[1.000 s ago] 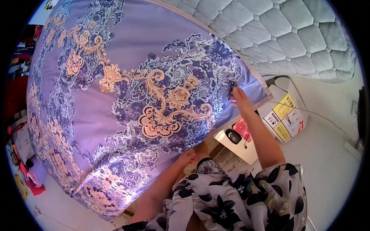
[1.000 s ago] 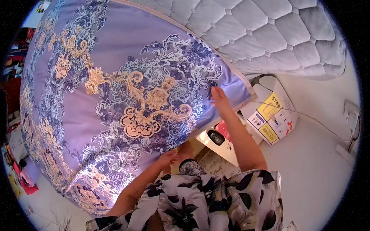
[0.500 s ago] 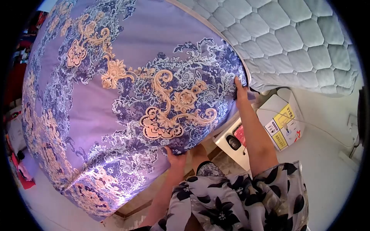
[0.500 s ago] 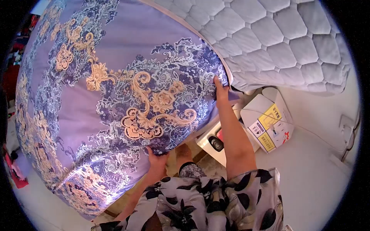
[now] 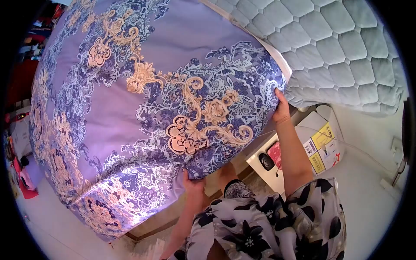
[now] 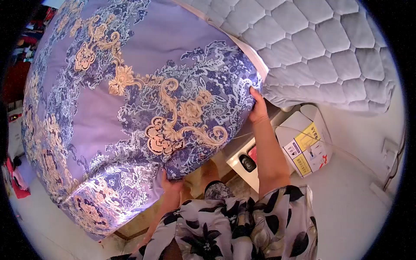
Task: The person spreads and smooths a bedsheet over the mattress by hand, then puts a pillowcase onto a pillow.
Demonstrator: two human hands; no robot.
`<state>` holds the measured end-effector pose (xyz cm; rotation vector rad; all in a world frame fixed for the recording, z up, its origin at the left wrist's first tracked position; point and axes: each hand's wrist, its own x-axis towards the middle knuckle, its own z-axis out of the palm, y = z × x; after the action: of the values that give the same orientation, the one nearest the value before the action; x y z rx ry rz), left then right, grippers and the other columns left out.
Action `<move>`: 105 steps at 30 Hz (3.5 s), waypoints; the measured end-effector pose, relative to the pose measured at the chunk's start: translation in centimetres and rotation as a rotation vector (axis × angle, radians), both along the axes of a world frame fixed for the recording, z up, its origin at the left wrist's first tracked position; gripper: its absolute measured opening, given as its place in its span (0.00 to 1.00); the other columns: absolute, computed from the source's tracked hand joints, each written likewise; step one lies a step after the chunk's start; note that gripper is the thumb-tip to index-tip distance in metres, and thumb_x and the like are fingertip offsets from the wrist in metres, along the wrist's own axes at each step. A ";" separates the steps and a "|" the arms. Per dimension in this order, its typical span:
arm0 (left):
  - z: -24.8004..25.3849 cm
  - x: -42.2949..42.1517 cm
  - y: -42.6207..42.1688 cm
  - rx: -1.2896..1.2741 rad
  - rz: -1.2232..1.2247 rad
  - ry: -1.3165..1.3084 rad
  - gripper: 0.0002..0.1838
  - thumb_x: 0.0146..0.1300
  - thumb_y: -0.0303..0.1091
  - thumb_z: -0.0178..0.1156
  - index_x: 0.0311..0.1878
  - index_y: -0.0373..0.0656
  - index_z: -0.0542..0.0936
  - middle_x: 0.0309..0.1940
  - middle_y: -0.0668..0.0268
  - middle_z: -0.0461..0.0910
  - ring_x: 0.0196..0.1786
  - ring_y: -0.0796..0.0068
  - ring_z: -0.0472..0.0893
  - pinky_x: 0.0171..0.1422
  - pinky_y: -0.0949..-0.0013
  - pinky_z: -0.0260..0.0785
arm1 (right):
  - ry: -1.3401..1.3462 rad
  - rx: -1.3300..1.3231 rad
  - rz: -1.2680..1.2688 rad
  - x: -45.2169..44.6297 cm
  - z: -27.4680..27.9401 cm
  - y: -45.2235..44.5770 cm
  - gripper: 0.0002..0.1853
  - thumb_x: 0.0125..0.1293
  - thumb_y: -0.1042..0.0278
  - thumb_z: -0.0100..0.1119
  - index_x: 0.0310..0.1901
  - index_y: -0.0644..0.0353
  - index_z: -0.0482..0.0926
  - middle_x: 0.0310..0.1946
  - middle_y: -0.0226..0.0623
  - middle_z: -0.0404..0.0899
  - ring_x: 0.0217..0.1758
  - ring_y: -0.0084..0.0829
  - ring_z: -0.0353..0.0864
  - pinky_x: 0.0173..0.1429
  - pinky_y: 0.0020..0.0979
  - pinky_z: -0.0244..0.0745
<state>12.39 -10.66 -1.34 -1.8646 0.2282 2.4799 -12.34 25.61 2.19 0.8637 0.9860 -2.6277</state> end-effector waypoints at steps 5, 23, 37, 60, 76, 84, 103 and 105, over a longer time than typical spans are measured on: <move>1.4 1.6 -3.2 -0.108 -0.100 0.155 0.25 0.56 0.33 0.56 0.59 0.39 0.70 0.57 0.58 0.73 0.60 0.55 0.71 0.69 0.48 0.57 | 0.026 0.050 0.007 -1.2 2.4 0.6 0.20 0.60 0.63 0.57 0.53 0.63 0.74 0.48 0.40 0.80 0.50 0.38 0.79 0.58 0.40 0.73; -3.7 3.7 0.9 0.165 -0.256 -0.099 0.21 0.61 0.38 0.60 0.56 0.43 0.70 0.49 0.59 0.76 0.52 0.58 0.75 0.57 0.51 0.69 | -0.411 0.867 -0.094 1.8 -5.6 5.9 0.19 0.55 0.78 0.60 0.49 0.63 0.69 0.39 0.39 0.76 0.38 0.31 0.75 0.42 0.34 0.71; -6.2 4.6 -1.9 0.277 -0.819 -0.189 0.31 0.59 0.57 0.60 0.60 0.53 0.67 0.51 0.65 0.75 0.55 0.57 0.73 0.55 0.51 0.62 | 0.063 2.350 0.526 -7.0 -3.1 -1.2 0.41 0.62 0.44 0.53 0.69 0.60 0.52 0.68 0.44 0.54 0.71 0.50 0.49 0.68 0.56 0.47; -4.2 3.8 -2.0 0.243 -1.146 -0.320 0.33 0.57 0.67 0.55 0.53 0.48 0.74 0.45 0.64 0.80 0.47 0.59 0.78 0.52 0.57 0.68 | -0.278 1.653 0.990 -4.0 -4.0 8.8 0.32 0.66 0.42 0.48 0.59 0.64 0.69 0.51 0.59 0.74 0.58 0.48 0.73 0.61 0.40 0.67; 0.0 -16.3 -12.7 -1.127 -1.200 -0.889 0.63 0.38 0.60 0.73 0.72 0.44 0.49 0.69 0.49 0.51 0.70 0.53 0.55 0.69 0.56 0.56 | 0.170 2.241 0.616 -16.7 -2.5 -7.9 0.40 0.64 0.41 0.49 0.67 0.66 0.55 0.67 0.47 0.57 0.69 0.49 0.55 0.69 0.49 0.53; -3.8 -20.5 -12.4 -0.784 -0.984 -0.791 0.79 0.31 0.67 0.73 0.71 0.45 0.25 0.72 0.45 0.25 0.74 0.42 0.31 0.74 0.46 0.32 | -0.111 0.867 0.704 -20.9 -1.5 -2.4 0.38 0.63 0.38 0.49 0.59 0.67 0.67 0.54 0.57 0.73 0.58 0.51 0.72 0.62 0.39 0.65; -2.1 -23.9 -11.5 -0.654 -1.169 -1.004 0.78 0.35 0.63 0.74 0.69 0.46 0.19 0.72 0.44 0.23 0.74 0.42 0.31 0.76 0.48 0.36 | 0.286 1.707 0.732 -37.0 -3.9 -19.0 0.46 0.60 0.33 0.49 0.65 0.70 0.59 0.60 0.56 0.67 0.63 0.51 0.68 0.68 0.40 0.59; -2.2 -23.9 -11.5 -0.662 -1.170 -1.002 0.78 0.35 0.65 0.73 0.69 0.44 0.20 0.72 0.44 0.23 0.74 0.41 0.30 0.76 0.49 0.32 | 0.220 1.249 0.810 -38.4 -2.7 -16.3 0.49 0.58 0.29 0.46 0.67 0.68 0.56 0.61 0.55 0.66 0.63 0.52 0.67 0.69 0.39 0.58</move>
<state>-11.56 -22.20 -3.58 -1.9332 1.5742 0.6363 -50.76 9.30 -0.48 0.1677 2.4185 -1.2620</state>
